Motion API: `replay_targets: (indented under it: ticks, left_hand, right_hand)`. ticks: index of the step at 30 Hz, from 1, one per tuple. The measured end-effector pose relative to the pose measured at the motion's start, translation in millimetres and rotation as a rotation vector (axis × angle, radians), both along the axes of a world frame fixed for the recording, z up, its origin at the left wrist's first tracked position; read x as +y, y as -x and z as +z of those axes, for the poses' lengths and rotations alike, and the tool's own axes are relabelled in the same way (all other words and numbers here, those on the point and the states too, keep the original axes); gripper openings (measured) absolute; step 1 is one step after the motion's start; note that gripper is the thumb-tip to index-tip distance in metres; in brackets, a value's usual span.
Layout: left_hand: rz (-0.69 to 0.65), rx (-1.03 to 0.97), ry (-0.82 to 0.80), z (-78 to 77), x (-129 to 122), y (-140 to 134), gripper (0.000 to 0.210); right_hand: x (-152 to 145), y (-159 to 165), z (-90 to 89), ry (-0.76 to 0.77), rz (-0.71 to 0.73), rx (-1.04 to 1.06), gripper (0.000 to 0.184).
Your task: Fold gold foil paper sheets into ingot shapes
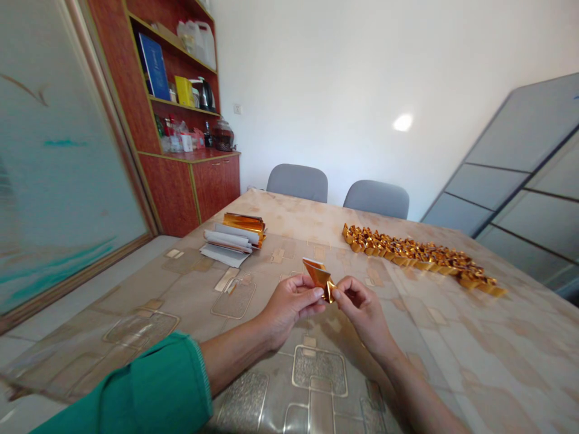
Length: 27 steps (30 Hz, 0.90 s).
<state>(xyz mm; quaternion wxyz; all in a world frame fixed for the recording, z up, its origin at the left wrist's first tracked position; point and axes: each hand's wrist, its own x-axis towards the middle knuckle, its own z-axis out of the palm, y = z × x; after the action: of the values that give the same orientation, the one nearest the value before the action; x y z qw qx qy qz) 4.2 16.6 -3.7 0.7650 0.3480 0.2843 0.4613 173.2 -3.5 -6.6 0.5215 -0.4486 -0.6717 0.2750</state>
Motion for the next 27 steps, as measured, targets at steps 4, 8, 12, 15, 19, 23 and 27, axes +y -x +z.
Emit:
replay_targets:
  ticks: [4, 8, 12, 15, 19, 23, 27]
  left_hand:
    - [0.033, 0.065, -0.063, -2.7, -1.4, -0.9, 0.041]
    - [0.007, 0.106, -0.114, -1.4, -2.4, -1.1, 0.041]
    - [0.002, 0.121, -0.127, -1.5, -1.4, -1.0, 0.038]
    - [-0.002, 0.130, -0.114, -2.5, -0.6, -0.5, 0.037]
    - [0.001, 0.143, -0.111, -2.7, -0.7, 0.4, 0.034]
    - [-0.006, 0.138, -0.119, -3.3, -1.1, 0.6, 0.033]
    - [-0.011, 0.128, -0.087, -5.9, -1.3, 0.2, 0.033]
  right_hand:
    - [-0.9, 2.8, 0.7, 0.020, -0.070, -0.023, 0.028]
    - [-3.0, 4.4, 5.3, 0.011, -0.118, -0.084, 0.027]
    - [-4.1, 5.0, 8.4, -0.008, -0.143, -0.156, 0.025]
    - [-4.9, 5.3, 9.1, -0.018, -0.135, -0.201, 0.023]
    - [-6.6, 6.1, 9.4, -0.035, -0.130, -0.233, 0.023]
    - [-6.5, 6.9, 8.7, -0.063, -0.124, -0.246, 0.022]
    - [-3.9, 6.4, 6.5, -0.047, -0.088, -0.209, 0.020]
